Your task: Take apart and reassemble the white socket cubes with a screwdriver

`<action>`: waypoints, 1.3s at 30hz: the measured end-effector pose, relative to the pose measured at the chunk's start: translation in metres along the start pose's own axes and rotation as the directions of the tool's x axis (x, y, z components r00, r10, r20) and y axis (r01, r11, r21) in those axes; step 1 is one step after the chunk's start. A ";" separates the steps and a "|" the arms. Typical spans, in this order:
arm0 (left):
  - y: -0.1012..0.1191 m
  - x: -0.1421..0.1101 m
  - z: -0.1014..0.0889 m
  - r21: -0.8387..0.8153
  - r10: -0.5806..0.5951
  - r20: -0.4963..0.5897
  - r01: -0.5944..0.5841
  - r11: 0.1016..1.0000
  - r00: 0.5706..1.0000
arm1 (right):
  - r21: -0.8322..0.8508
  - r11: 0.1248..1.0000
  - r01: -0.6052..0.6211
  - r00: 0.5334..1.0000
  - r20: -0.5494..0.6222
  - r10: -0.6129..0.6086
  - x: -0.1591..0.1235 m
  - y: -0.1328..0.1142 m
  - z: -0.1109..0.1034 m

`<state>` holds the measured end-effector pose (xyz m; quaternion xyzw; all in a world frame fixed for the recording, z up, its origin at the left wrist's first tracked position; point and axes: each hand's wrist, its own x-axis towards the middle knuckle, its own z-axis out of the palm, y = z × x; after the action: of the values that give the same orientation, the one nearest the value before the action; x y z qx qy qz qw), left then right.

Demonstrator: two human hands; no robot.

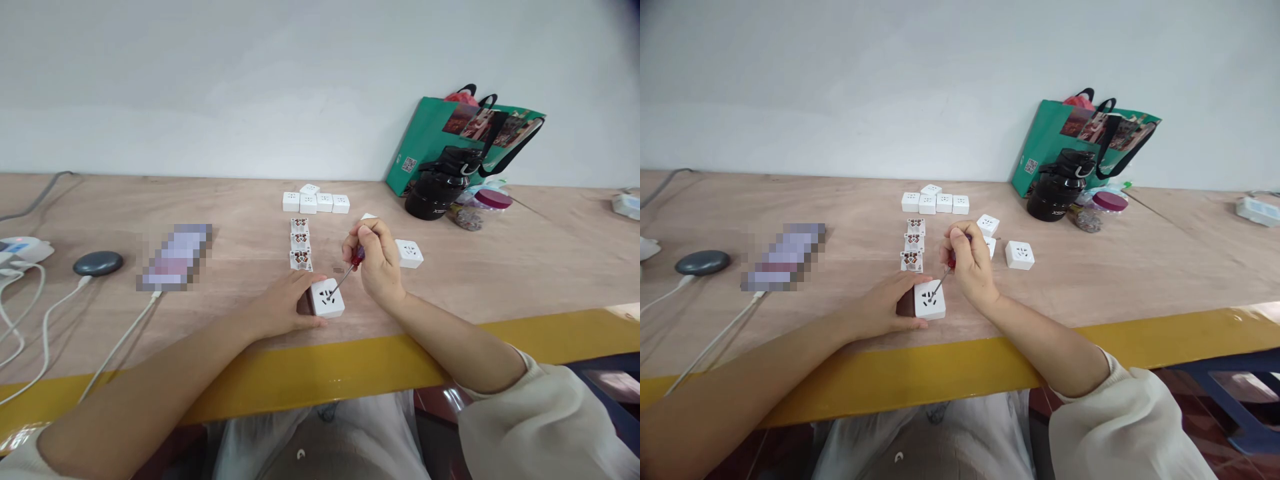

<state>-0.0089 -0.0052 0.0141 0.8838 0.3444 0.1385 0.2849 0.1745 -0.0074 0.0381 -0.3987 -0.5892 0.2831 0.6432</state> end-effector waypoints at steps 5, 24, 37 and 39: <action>-0.001 0.000 0.001 -0.002 0.009 -0.001 -0.009 1.000 1.000 | -0.010 1.000 0.011 1.000 -0.010 -0.011 -0.003 -0.002 0.000; -0.005 -0.004 0.012 0.066 0.221 -0.071 -0.216 0.974 0.973 | -0.098 0.951 0.294 0.907 0.344 -0.245 -0.014 -0.011 -0.009; -0.011 -0.001 0.017 0.064 0.281 -0.107 -0.276 0.959 0.954 | -0.117 0.875 0.470 0.847 0.339 -0.410 -0.006 -0.024 -0.009; -0.012 -0.001 0.017 0.059 0.277 -0.120 -0.271 0.961 0.953 | -0.125 0.872 0.473 0.845 0.343 -0.410 -0.007 -0.023 -0.010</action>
<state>-0.0082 -0.0058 -0.0066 0.9181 0.2388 0.2253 0.2219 0.1811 -0.0276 0.0539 -0.2669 -0.7834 0.1227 0.5477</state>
